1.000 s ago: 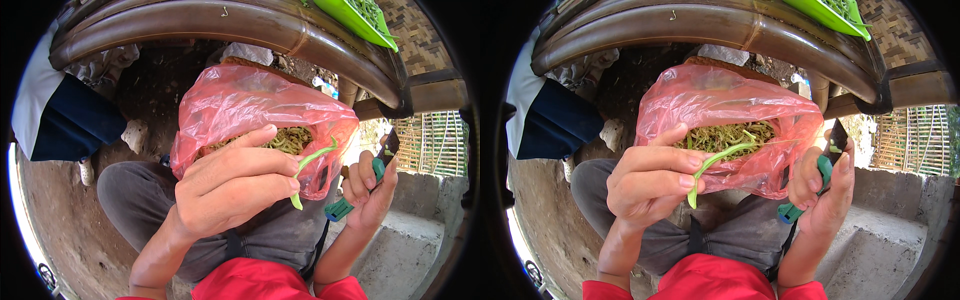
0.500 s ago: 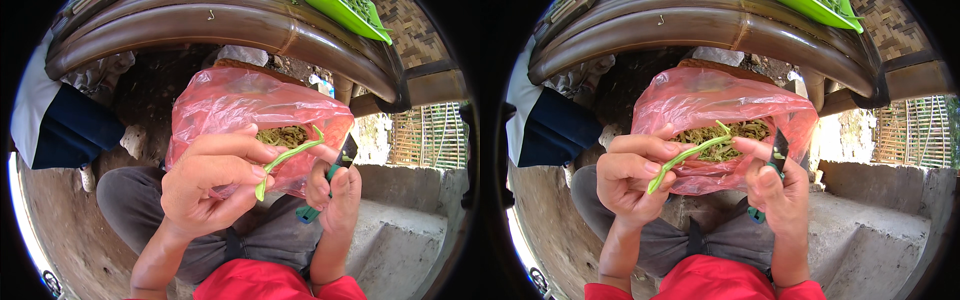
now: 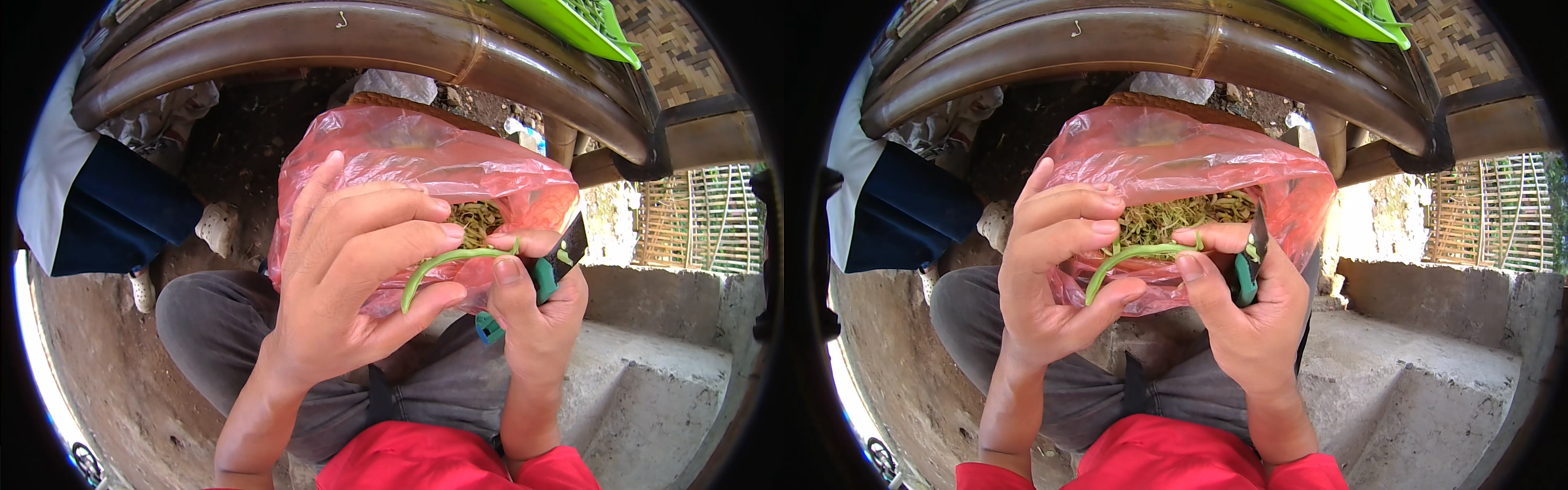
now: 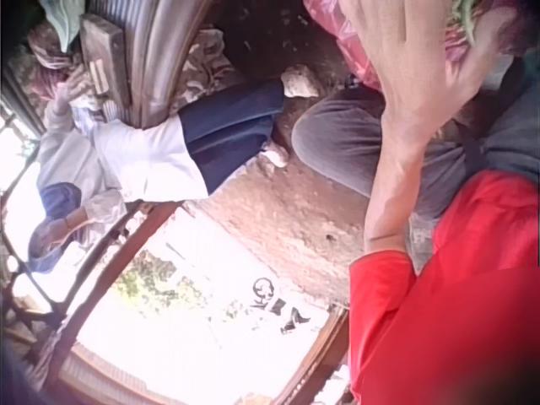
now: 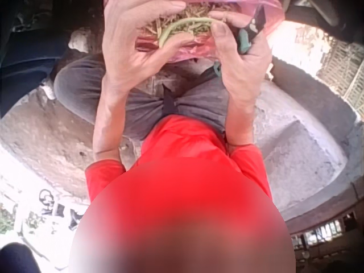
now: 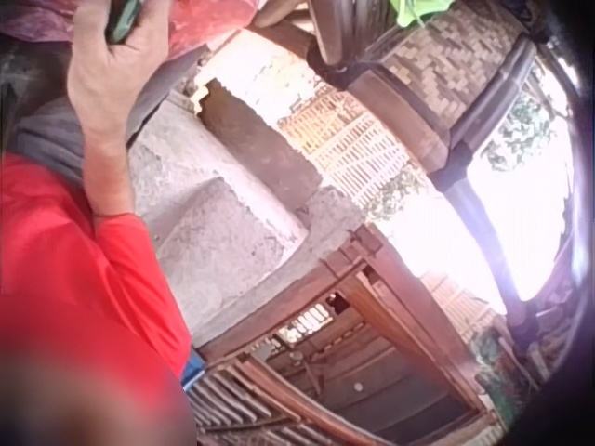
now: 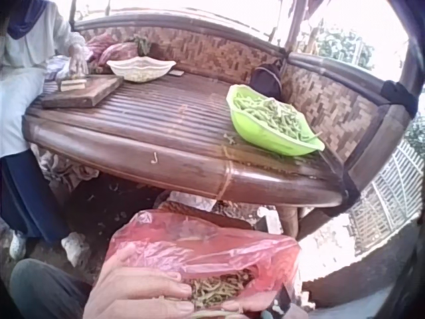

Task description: The person sits and repeatedly picks green beans from a red plastic bag, trims the ends with a small knife, and places the trimmed beans into a green tray on a bamboo table. The person works one bean at a time, discarding trimmings into the bag.

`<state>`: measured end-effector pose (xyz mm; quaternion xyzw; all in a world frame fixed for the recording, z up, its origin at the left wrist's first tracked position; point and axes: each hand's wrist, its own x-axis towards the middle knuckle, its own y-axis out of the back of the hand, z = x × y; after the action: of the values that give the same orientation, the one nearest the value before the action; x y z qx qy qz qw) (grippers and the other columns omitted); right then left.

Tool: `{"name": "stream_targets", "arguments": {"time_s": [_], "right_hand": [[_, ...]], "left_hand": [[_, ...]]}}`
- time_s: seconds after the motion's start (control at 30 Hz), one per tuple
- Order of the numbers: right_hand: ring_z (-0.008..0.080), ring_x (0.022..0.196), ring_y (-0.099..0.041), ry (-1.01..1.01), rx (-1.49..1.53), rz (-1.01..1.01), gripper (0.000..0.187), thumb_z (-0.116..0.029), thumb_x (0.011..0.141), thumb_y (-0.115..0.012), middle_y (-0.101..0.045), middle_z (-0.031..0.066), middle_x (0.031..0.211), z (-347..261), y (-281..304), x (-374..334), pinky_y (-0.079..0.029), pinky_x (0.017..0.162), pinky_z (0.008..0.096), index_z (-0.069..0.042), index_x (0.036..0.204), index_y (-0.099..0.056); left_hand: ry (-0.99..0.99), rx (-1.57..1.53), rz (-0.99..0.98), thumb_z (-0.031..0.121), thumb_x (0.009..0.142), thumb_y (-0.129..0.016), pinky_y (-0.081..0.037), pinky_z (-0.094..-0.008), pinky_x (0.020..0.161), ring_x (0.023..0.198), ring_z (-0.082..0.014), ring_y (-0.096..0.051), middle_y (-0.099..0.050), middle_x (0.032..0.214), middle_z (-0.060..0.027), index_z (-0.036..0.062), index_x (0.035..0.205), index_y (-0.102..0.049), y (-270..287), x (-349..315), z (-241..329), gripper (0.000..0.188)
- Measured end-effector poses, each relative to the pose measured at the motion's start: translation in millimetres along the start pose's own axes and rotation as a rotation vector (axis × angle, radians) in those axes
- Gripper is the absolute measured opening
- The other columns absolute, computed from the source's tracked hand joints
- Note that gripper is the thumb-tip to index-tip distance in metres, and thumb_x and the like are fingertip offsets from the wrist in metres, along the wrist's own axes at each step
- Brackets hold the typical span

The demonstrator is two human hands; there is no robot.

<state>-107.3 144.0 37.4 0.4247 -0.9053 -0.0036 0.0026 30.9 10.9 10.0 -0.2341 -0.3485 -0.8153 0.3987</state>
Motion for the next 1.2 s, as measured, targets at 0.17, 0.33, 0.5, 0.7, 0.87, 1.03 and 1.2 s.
{"name": "stream_targets", "arguments": {"time_s": [0.17,0.33,0.5,0.7,0.87,1.03,1.2], "right_hand": [[0.0047,0.081,-0.061,0.204,-0.240,-0.034,0.012,-0.004,0.094,-0.073,-0.071,0.0021,0.094,7,-5,-4,-0.050,0.074,0.0208,0.001,0.105,-0.069],[0.0035,0.069,-0.045,0.044,-0.010,-0.217,0.065,-0.030,0.098,-0.072,-0.050,-0.0049,0.075,10,1,-4,-0.037,0.065,0.0190,0.001,0.149,-0.047],[0.0044,0.067,-0.040,0.002,0.043,-0.344,0.068,-0.046,0.106,-0.052,-0.048,-0.0039,0.077,10,-1,-10,-0.031,0.062,0.0204,0.002,0.153,-0.040],[0.0037,0.063,-0.038,0.071,0.014,-0.305,0.055,-0.038,0.109,-0.047,-0.047,-0.0027,0.076,16,-8,-9,-0.031,0.057,0.0202,0.001,0.148,-0.041],[0.0020,0.055,-0.035,0.119,-0.053,-0.220,0.047,-0.038,0.110,-0.045,-0.045,-0.0030,0.069,23,-13,-11,-0.029,0.049,0.0189,-0.003,0.141,-0.043],[0.0020,0.055,-0.036,0.064,0.050,-0.255,0.041,-0.033,0.110,-0.047,-0.046,-0.0018,0.071,22,-11,-11,-0.030,0.048,0.0183,-0.006,0.141,-0.043],[0.0021,0.054,-0.036,0.013,0.106,-0.259,0.038,-0.030,0.110,-0.047,-0.047,-0.0005,0.073,21,-12,-11,-0.031,0.047,0.0183,-0.008,0.141,-0.043]], "left_hand": [[0.007,0.170,-0.027,0.001,0.072,-0.084,-0.032,-0.0530,0.118,0.094,-0.0219,-0.068,-0.070,0.092,-0.0026,0.0115,0.097,-0.073,-7,0,6,0.029],[0.068,0.149,0.012,-0.001,0.073,-0.084,-0.035,-0.0528,0.116,0.088,-0.0200,-0.067,-0.070,0.089,-0.0024,0.0107,0.094,-0.073,-4,-2,5,0.026],[0.081,0.120,0.045,-0.002,0.074,-0.083,-0.036,-0.0519,0.114,0.087,-0.0184,-0.068,-0.070,0.088,-0.0022,0.0105,0.094,-0.072,-4,-3,3,0.026],[0.076,0.118,0.059,-0.003,0.073,-0.082,-0.037,-0.0513,0.114,0.085,-0.0181,-0.068,-0.070,0.087,-0.0023,0.0105,0.093,-0.072,-4,-4,3,0.026],[0.077,0.117,0.061,-0.004,0.073,-0.082,-0.037,-0.0511,0.113,0.085,-0.0184,-0.068,-0.070,0.087,-0.0025,0.0103,0.091,-0.071,-5,-4,3,0.026],[0.066,0.127,0.061,-0.004,0.072,-0.082,-0.038,-0.0509,0.112,0.085,-0.0186,-0.068,-0.070,0.087,-0.0025,0.0104,0.091,-0.070,-5,-4,2,0.026],[0.036,0.171,0.074,-0.005,0.071,-0.081,-0.039,-0.0511,0.112,0.084,-0.0197,-0.067,-0.069,0.087,-0.0020,0.0107,0.090,-0.070,-7,-4,0,0.027]]}}
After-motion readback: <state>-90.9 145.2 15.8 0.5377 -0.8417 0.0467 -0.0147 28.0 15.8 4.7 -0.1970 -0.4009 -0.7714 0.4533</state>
